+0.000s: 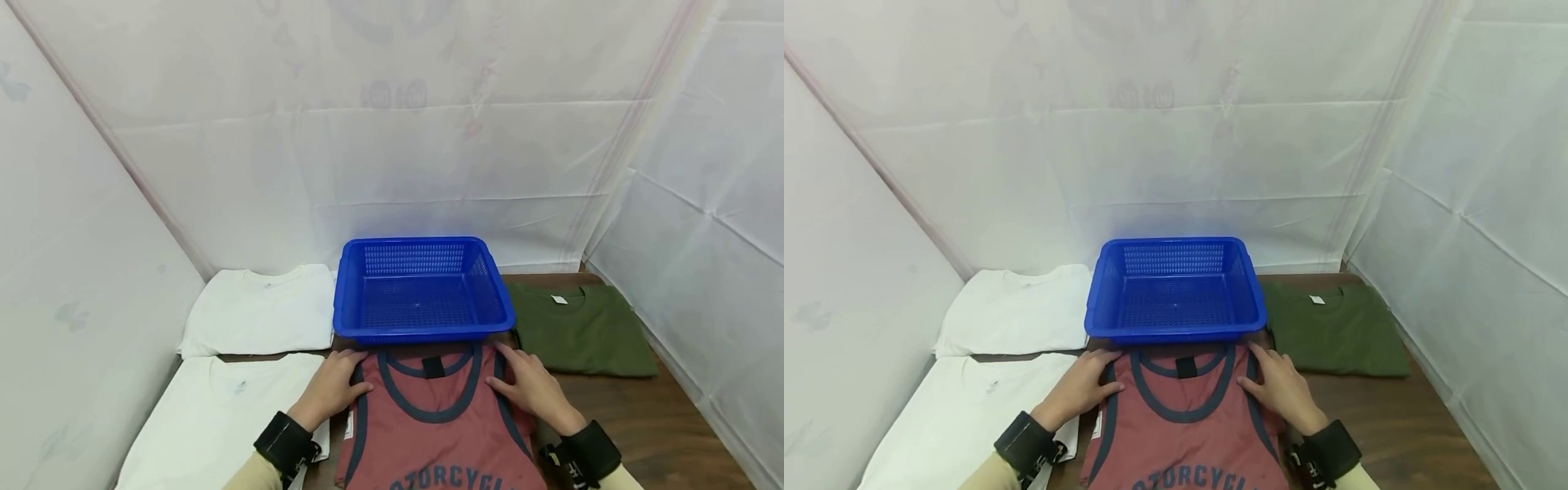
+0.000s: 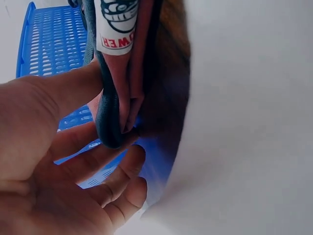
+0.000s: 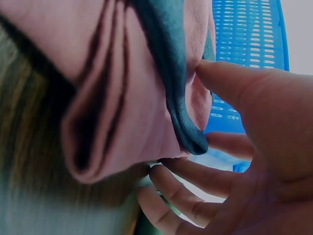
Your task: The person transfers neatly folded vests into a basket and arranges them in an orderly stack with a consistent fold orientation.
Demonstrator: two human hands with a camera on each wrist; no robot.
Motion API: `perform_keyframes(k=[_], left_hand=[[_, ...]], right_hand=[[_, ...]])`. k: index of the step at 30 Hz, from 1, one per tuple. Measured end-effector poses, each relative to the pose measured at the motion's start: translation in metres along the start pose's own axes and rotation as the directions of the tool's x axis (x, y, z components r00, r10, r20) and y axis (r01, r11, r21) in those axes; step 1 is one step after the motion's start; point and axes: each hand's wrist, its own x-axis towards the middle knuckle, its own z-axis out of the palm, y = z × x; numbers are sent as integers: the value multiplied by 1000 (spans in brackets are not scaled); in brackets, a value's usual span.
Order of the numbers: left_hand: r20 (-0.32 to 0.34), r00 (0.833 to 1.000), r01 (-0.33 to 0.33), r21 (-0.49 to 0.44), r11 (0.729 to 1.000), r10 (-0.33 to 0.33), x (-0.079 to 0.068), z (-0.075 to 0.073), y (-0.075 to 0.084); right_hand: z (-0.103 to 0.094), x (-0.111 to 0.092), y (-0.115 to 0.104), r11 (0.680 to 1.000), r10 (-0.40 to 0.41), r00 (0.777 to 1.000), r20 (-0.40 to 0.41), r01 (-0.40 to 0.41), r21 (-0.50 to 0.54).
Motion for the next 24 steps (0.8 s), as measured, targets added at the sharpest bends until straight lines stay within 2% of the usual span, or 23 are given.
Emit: perform_keyframes(k=[3,7,13,19,24], left_hand=[[13,1000,21,-20,1000,-21,-2,0,0],[20,1000,18,-58,998,-17,-1,0,0],[32,1000,4,-96,995,-1,-1,0,-1],[-8,997,-81,-132,988,80,1,1,-1],[-64,985,-169,-135,976,161,3,1,-1]], right_hand=[[3,1,-1,1000,-2,1000,-14,2,2],[5,3,-1,1000,-1,999,-35,2,14],[7,6,-2,998,-20,1000,-16,21,62],[8,5,-4,996,-61,997,-47,64,59],[8,5,-6,989,-117,988,-99,124,76]])
